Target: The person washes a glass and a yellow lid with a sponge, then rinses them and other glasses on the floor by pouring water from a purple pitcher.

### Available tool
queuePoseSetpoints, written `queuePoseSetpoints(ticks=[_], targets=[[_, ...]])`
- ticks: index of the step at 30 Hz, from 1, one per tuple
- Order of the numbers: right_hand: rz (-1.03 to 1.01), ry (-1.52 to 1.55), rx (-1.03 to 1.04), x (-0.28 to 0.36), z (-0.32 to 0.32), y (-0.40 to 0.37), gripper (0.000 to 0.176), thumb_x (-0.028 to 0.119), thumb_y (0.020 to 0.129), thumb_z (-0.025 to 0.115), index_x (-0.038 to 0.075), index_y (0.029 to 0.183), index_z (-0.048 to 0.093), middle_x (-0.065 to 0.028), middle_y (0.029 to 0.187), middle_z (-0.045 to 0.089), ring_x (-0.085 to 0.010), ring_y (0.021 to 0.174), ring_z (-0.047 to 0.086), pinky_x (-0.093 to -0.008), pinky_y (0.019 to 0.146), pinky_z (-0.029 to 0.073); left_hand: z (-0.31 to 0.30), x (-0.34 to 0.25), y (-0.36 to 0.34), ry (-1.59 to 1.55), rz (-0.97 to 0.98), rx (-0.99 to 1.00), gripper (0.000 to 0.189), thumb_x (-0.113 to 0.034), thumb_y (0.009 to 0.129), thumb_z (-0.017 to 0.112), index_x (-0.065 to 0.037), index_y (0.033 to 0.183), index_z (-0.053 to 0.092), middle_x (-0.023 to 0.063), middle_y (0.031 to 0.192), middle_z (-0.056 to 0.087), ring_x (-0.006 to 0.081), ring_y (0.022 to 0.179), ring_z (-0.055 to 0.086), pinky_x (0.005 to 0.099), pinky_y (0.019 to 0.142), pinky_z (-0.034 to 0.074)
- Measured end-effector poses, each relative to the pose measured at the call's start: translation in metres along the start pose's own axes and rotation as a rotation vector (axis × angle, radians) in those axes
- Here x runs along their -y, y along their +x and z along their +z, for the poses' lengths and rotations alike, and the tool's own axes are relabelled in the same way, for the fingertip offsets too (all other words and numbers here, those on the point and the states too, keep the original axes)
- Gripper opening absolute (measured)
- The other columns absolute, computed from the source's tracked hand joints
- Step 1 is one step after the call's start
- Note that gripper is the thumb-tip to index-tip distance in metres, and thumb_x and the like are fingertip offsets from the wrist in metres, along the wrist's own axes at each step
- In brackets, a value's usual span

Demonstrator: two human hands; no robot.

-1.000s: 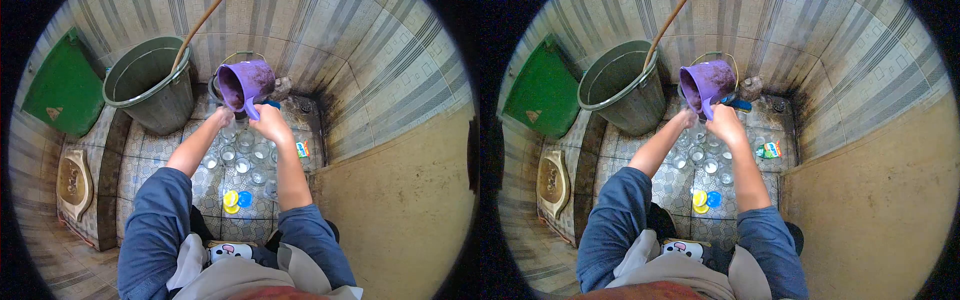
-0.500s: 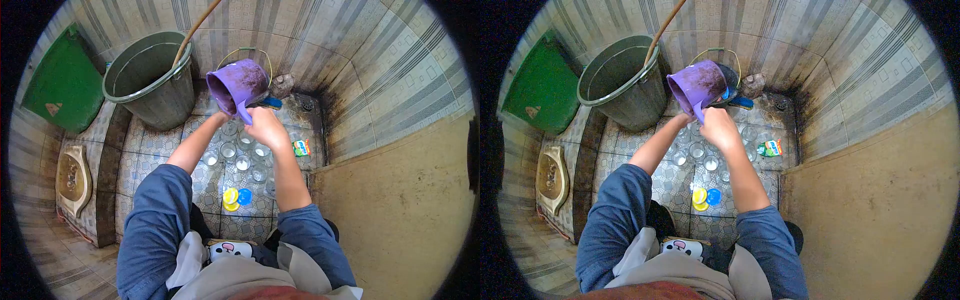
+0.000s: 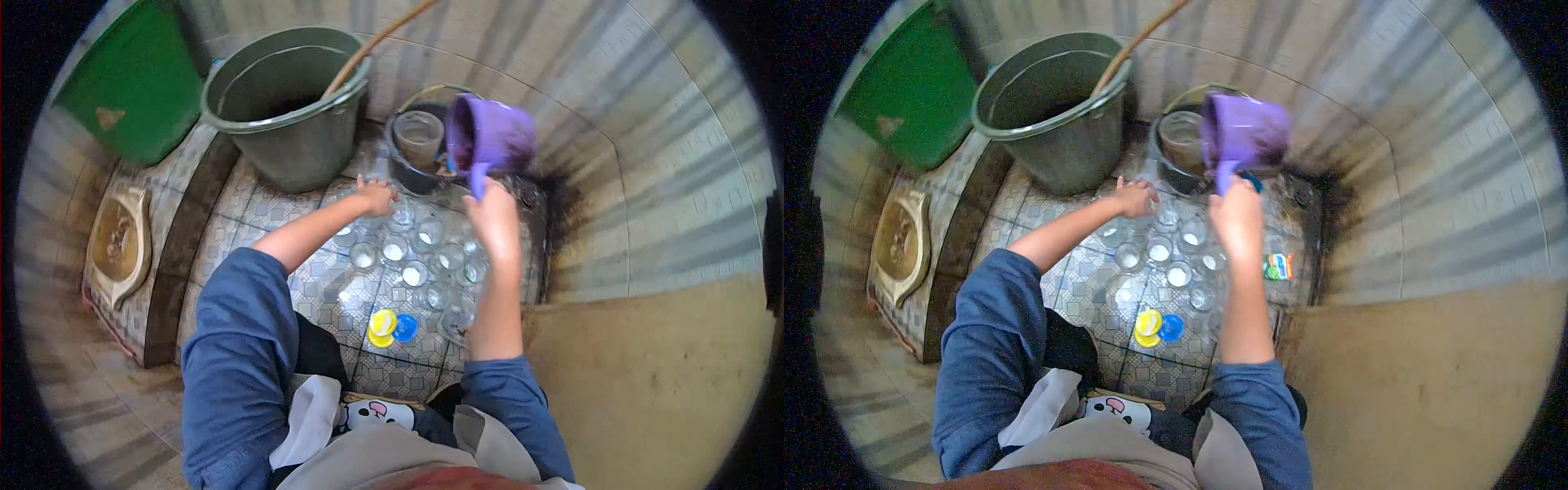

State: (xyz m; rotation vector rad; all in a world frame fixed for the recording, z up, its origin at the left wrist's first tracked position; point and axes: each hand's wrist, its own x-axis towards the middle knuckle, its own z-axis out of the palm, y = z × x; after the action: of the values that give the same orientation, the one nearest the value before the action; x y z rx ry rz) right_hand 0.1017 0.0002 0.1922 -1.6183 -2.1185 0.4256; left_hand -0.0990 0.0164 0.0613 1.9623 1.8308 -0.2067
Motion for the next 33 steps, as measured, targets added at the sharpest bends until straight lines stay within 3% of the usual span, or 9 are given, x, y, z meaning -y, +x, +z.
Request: queuePoseSetpoints(ticks=[2,4,8,12,16,18,23,25,33], targets=[[-0.153,0.155,-0.117,-0.013,0.014,0.016,0.028,0.014,0.070,0.057,-0.002,0.092,0.053,-0.0170,0.077,0.057,-0.0275,0.070,0.057,-0.0342,0.065,0.043,0.024,0.048,-0.009,-0.019,0.018,-0.142,0.032,-0.024,0.072,0.058,-0.021,0.103,0.054,0.0079,0.131,0.028,0.0284,0.121,0.025,0.0576,0.096,0.016],[-0.131,0.322,0.007,0.006,0.008,0.027,0.023,0.012,0.070,0.054,-0.001,0.090,0.053,-0.0079,0.068,0.054,-0.0142,0.058,0.052,-0.0282,0.053,0.042,0.012,0.077,-0.039,0.011,0.303,-0.505,0.025,-0.015,0.068,0.058,-0.015,0.094,0.057,0.0091,0.124,0.038,0.0282,0.116,0.034,0.0505,0.095,0.025],[-0.145,0.442,0.147,0.049,0.020,0.052,0.026,0.011,0.067,0.057,0.002,0.092,0.055,-0.0132,0.071,0.057,-0.0279,0.066,0.056,-0.0328,0.065,0.043,-0.054,0.128,-0.078,-0.114,0.397,-1.031,0.019,-0.001,0.064,0.054,-0.007,0.081,0.058,0.0074,0.101,0.055,0.0252,0.092,0.053,0.0344,0.080,0.042],[-0.595,0.181,-0.103,0.117,0.056,0.090,0.030,0.015,0.069,0.060,0.005,0.097,0.055,-0.0154,0.080,0.058,-0.0327,0.075,0.056,-0.0374,0.067,0.044,-0.097,0.174,-0.082,-0.302,0.348,-1.104,0.019,0.004,0.063,0.051,-0.004,0.080,0.055,0.0098,0.087,0.057,0.0235,0.077,0.057,0.0297,0.068,0.047],[-0.691,0.060,-0.276,0.173,0.136,0.147,0.025,0.019,0.071,0.059,0.012,0.094,0.056,-0.0107,0.076,0.059,-0.0296,0.071,0.057,-0.0382,0.060,0.045,-0.071,0.159,-0.072,-0.090,0.333,-1.248,0.015,0.001,0.060,0.053,-0.007,0.072,0.055,0.0040,0.082,0.058,0.0219,0.073,0.056,0.0289,0.062,0.045],[-0.675,-0.048,-0.215,0.191,0.173,0.165,0.026,0.022,0.069,0.060,0.014,0.094,0.058,-0.0095,0.080,0.060,-0.0297,0.072,0.058,-0.0386,0.061,0.046,-0.017,0.154,-0.064,-0.228,0.251,-1.167,0.016,0.000,0.058,0.051,-0.007,0.072,0.055,0.0054,0.087,0.058,0.0236,0.080,0.053,0.0327,0.069,0.043],[-0.721,-0.037,-0.107,0.203,0.188,0.173,0.021,0.025,0.068,0.062,0.017,0.087,0.062,-0.0111,0.070,0.061,-0.0285,0.069,0.059,-0.0383,0.061,0.047,0.124,0.141,-0.047,-0.476,0.270,-0.710,0.066,-0.005,0.052,0.063,-0.009,0.114,0.039,0.0122,0.111,0.047,0.0299,0.107,0.042,0.0345,0.092,0.033],[-0.635,0.003,0.014,0.205,0.181,0.171,0.030,0.030,0.068,0.062,0.022,0.097,0.060,-0.0112,0.075,0.061,-0.0301,0.071,0.058,-0.0378,0.065,0.046,0.147,0.127,-0.046,-0.847,0.034,-0.434,0.089,-0.013,0.049,0.073,-0.009,0.125,0.026,0.0130,0.116,0.044,0.0309,0.111,0.040,0.0354,0.095,0.031],[-0.515,0.071,0.102,0.203,0.186,0.180,0.024,0.024,0.069,0.061,0.022,0.094,0.061,-0.0133,0.072,0.060,-0.0310,0.070,0.058,-0.0389,0.064,0.046,0.162,0.088,-0.044,-1.042,-0.333,-0.778,0.073,-0.021,0.045,0.077,-0.005,0.109,0.046,0.0116,0.104,0.053,0.0222,0.095,0.052,0.0323,0.084,0.040]])
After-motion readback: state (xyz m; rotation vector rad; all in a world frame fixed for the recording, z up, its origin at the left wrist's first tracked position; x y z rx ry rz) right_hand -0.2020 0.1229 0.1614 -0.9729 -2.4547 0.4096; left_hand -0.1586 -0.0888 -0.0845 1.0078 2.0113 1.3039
